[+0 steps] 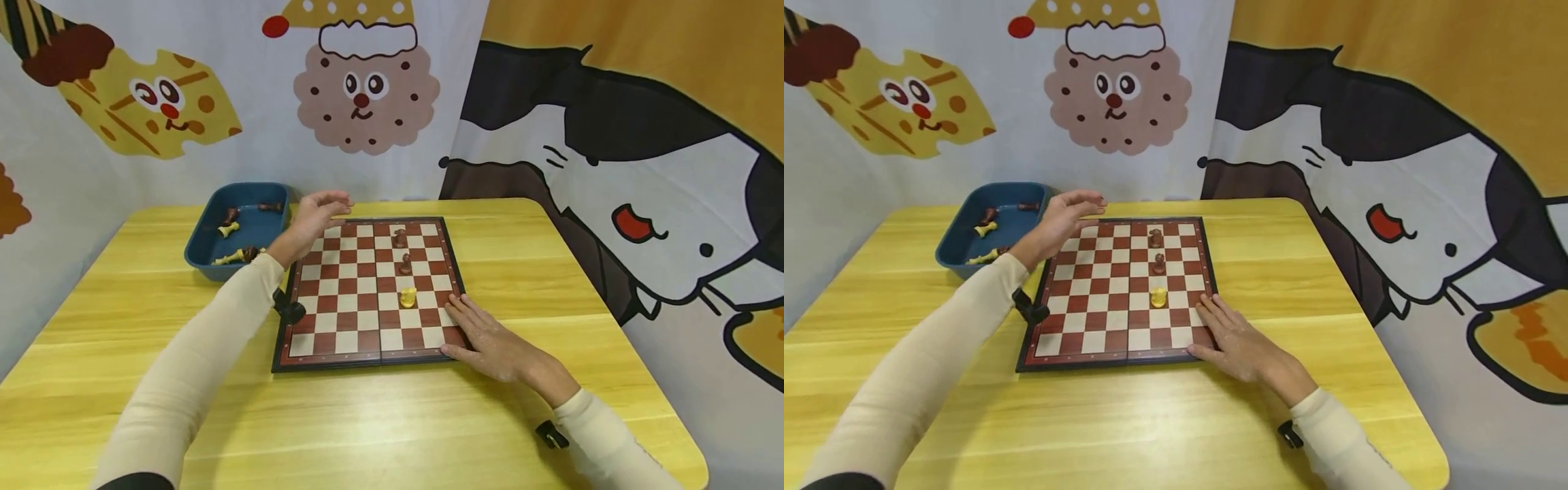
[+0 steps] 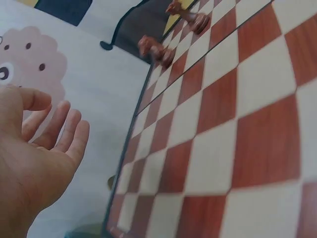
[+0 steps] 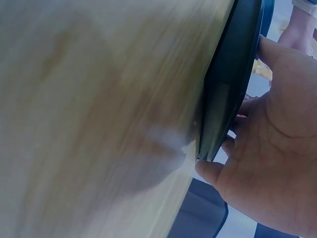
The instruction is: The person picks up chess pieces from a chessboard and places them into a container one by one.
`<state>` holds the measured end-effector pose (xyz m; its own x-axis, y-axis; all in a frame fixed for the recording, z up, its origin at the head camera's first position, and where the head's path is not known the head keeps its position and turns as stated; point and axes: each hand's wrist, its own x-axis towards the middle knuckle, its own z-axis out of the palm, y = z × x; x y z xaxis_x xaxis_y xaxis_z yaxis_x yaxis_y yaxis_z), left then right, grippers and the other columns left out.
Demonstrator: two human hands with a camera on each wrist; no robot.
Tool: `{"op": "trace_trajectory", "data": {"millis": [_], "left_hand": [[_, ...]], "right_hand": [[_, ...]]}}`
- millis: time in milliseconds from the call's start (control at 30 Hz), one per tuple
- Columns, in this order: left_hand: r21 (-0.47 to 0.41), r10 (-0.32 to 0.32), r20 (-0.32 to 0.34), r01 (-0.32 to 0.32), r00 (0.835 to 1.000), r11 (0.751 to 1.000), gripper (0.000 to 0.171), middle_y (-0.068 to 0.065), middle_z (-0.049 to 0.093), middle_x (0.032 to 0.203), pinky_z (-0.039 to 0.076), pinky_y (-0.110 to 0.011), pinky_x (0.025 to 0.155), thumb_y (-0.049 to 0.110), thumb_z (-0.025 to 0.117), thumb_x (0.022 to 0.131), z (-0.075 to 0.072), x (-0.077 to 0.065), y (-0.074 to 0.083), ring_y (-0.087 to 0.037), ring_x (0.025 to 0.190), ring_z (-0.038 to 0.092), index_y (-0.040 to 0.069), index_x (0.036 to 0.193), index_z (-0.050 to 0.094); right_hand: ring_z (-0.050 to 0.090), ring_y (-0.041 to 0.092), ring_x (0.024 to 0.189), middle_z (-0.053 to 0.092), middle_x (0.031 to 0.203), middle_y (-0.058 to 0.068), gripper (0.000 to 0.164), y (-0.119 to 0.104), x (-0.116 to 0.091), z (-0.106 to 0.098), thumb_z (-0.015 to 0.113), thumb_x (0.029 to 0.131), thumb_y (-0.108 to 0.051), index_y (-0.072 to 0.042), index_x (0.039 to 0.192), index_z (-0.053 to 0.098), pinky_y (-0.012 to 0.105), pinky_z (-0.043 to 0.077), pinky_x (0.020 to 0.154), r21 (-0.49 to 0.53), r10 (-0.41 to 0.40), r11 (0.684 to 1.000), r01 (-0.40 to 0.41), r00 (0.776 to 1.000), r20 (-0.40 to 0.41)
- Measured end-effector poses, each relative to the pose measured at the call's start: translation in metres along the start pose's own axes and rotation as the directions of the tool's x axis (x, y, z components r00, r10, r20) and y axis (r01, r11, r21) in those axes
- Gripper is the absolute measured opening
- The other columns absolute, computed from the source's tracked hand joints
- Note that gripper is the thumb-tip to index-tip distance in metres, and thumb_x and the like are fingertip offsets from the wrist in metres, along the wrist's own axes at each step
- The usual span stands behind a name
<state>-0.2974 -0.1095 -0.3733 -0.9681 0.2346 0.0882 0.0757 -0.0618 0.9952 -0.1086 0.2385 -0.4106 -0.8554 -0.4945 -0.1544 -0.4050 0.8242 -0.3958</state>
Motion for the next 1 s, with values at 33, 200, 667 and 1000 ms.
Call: {"op": "trace_trajectory", "data": {"millis": [33, 200, 667, 1000], "left_hand": [[0.005, -0.009, 0.005, 0.009, 1.000, 1.000, 0.032, -0.024, 0.057, 0.135, 0.044, -0.052, 0.107, 0.009, 0.056, 0.106, 0.004, 0.001, -0.002, -0.032, 0.120, 0.058, -0.004, 0.135, 0.058], [0.030, -0.078, 0.054, 0.076, 0.996, 0.997, 0.038, -0.025, 0.056, 0.137, 0.042, -0.052, 0.108, 0.007, 0.057, 0.106, 0.023, 0.005, -0.012, -0.042, 0.130, 0.050, -0.003, 0.143, 0.053], [0.194, -0.225, 0.193, 0.188, 0.955, 0.963, 0.045, -0.016, 0.056, 0.143, 0.048, -0.045, 0.103, -0.003, 0.053, 0.104, 0.066, 0.017, -0.032, -0.030, 0.128, 0.054, 0.001, 0.149, 0.049], [0.367, -0.178, 0.188, 0.099, 0.966, 0.925, 0.035, -0.015, 0.058, 0.136, 0.051, -0.040, 0.091, 0.007, 0.057, 0.105, 0.076, 0.018, -0.035, -0.028, 0.122, 0.057, 0.000, 0.140, 0.060]], "right_hand": [[0.002, 0.032, 0.154, 0.008, 0.169, 0.010, 0.085, 0.000, 0.000, 0.000, 0.048, 0.104, -0.058, -0.003, 0.162, 0.020, 0.056, 0.016, 0.120, -0.002, -0.002, 1.000, 0.002, 1.000, 0.000], [0.002, 0.032, 0.154, 0.009, 0.169, 0.011, 0.083, -0.001, 0.002, -0.001, 0.048, 0.105, -0.057, -0.003, 0.162, 0.020, 0.057, 0.015, 0.120, 0.000, -0.013, 1.000, 0.013, 1.000, 0.004], [0.002, 0.033, 0.154, 0.008, 0.169, 0.010, 0.085, -0.002, -0.002, 0.003, 0.050, 0.104, -0.057, -0.003, 0.162, 0.020, 0.057, 0.015, 0.120, 0.024, -0.004, 1.000, 0.004, 1.000, 0.010], [0.002, 0.032, 0.154, 0.009, 0.169, 0.009, 0.086, -0.004, -0.001, 0.001, 0.052, 0.103, -0.057, -0.003, 0.162, 0.022, 0.057, 0.018, 0.119, 0.032, -0.001, 0.999, 0.001, 1.000, -0.005]]}}
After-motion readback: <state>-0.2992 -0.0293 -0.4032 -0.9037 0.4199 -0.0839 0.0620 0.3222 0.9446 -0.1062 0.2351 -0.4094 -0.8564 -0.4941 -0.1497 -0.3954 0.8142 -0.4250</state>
